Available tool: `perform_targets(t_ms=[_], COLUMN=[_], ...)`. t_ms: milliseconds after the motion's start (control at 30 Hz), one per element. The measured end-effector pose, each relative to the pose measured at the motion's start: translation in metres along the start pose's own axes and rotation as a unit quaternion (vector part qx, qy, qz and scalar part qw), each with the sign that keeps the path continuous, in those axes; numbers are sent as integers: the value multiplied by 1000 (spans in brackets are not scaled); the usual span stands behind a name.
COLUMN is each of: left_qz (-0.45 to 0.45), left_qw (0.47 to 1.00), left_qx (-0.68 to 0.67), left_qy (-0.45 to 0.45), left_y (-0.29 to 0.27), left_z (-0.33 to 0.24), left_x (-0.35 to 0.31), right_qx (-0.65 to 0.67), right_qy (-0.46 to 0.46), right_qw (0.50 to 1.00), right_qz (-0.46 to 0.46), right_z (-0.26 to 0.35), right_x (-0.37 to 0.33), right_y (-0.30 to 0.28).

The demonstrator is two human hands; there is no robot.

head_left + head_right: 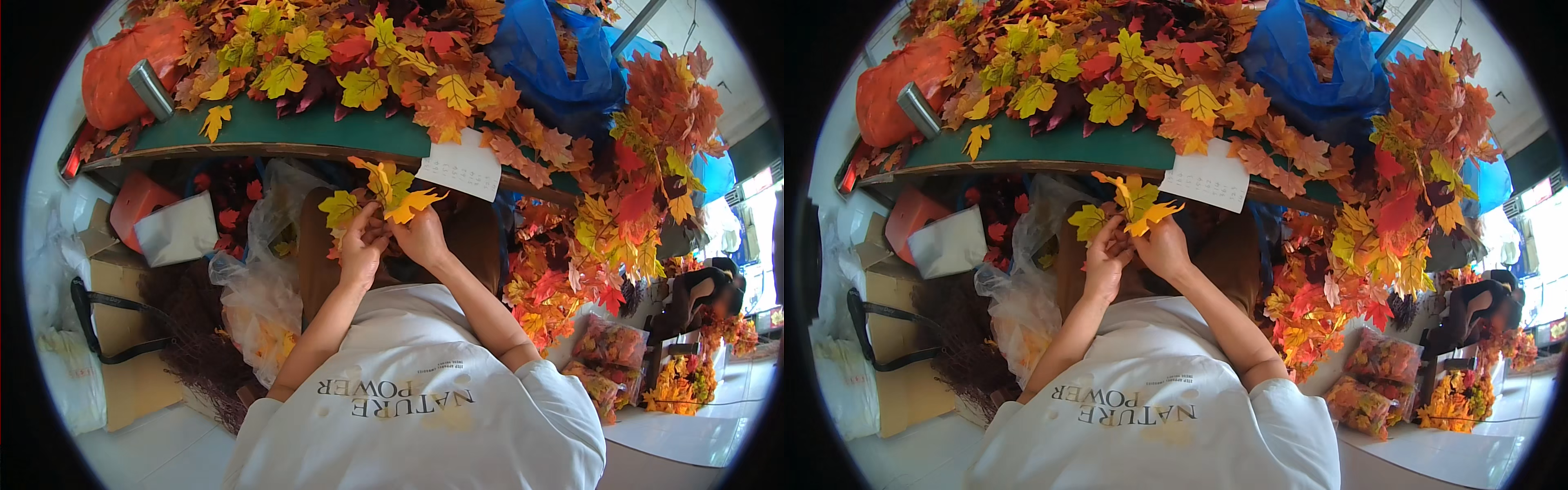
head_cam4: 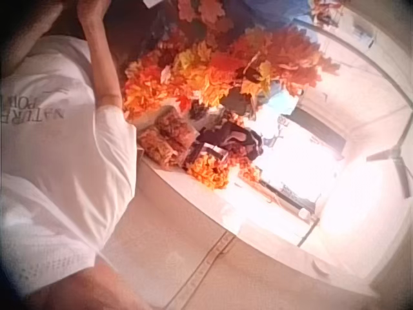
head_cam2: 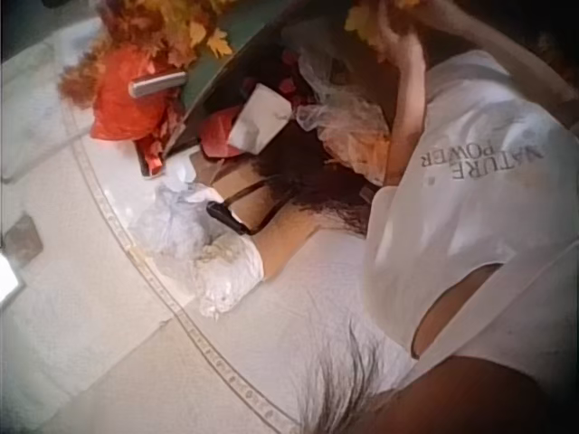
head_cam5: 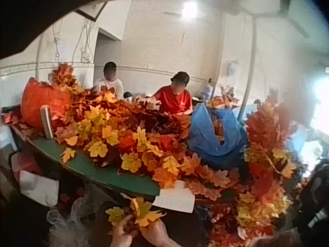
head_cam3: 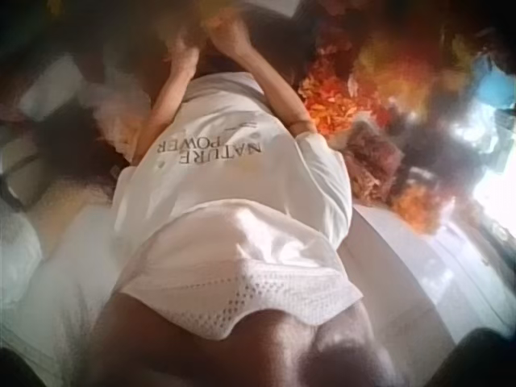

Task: Assembling artificial autumn leaves onto branches or wire stems at a workbench.

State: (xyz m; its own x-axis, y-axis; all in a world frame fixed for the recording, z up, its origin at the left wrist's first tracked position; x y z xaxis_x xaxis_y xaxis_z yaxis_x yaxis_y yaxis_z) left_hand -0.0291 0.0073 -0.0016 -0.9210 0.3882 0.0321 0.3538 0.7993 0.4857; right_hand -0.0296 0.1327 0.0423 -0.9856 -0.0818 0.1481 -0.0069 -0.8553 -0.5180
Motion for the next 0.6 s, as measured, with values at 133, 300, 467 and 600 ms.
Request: perform_targets(t_ms=[133, 300, 467, 600], left_qz=[-57, -60, -105, -134], left_qw=[997, 993, 994, 987], left_qx=[-29, 0, 4, -92], left_qy=[-46, -101, -34, 1], left_y=[-14, -20, -12, -17], left_z=[7, 1, 20, 25], left_x=[-1, -2, -9, -4], right_qx=[-128, -153, -134, -167], right_qy=[-14, -21, -53, -161], right_qw=[991, 986, 986, 971], right_qz=[-35, -59, -79, 59], right_z=[5, 5, 2, 12], right_x=[4, 2, -5, 1], right_y=[10, 17, 29, 17])
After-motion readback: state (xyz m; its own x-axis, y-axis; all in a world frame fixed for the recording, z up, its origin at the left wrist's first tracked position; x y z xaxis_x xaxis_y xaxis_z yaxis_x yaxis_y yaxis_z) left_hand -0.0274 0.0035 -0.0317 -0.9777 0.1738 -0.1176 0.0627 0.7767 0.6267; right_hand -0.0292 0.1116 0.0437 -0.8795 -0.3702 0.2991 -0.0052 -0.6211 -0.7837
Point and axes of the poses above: each hand's wrist, its own x-axis towards the middle knuckle, its own y-axis out of the palm, z = x × y, the point moved 3 cm from there along x, towards the middle knuckle, and after that the axes turned 10 degrees about z, right-handed, at the moved point
